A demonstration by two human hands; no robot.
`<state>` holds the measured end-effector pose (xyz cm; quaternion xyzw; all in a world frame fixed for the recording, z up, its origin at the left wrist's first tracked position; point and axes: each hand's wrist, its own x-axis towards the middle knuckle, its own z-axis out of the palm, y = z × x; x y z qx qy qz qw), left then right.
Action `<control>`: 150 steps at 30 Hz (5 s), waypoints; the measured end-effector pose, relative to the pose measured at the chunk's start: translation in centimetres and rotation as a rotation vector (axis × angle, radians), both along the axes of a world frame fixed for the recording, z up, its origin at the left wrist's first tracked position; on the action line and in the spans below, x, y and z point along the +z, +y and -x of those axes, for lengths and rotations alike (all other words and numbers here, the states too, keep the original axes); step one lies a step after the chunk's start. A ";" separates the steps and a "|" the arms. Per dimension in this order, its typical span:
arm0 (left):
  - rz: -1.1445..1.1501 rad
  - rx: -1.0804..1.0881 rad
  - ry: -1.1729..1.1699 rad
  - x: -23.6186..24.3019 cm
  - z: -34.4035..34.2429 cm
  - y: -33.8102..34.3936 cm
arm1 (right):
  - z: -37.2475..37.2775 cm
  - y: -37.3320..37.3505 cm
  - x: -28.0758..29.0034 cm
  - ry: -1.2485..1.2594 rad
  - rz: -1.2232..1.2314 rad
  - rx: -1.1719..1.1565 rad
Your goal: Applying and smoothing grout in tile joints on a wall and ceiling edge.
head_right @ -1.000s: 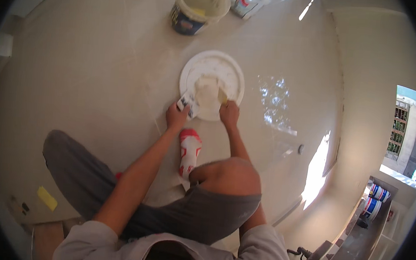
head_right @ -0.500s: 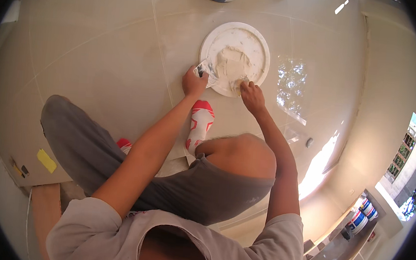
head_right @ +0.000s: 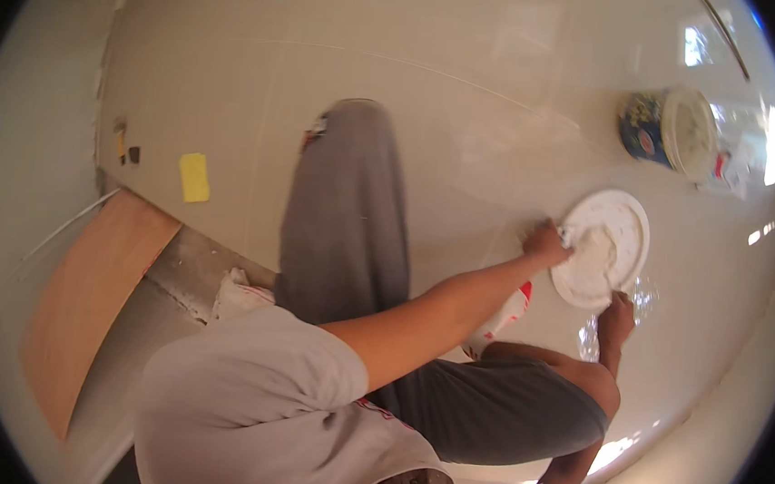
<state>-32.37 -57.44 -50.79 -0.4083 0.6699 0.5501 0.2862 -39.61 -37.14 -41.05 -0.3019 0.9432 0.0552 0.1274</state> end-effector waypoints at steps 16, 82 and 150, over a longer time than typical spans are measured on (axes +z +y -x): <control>1.078 0.684 0.446 0.4 -25.6 -53.1 | 3.3 -31.8 17.9 -0.884 0.917 -0.349; 1.419 0.592 -0.222 -5.6 -41.6 -53.5 | -18.8 -63.0 -6.0 -0.143 0.315 0.626; 1.492 0.574 -0.165 -5.1 -40.4 -53.5 | -15.4 -63.6 -7.7 -1.215 0.053 -0.198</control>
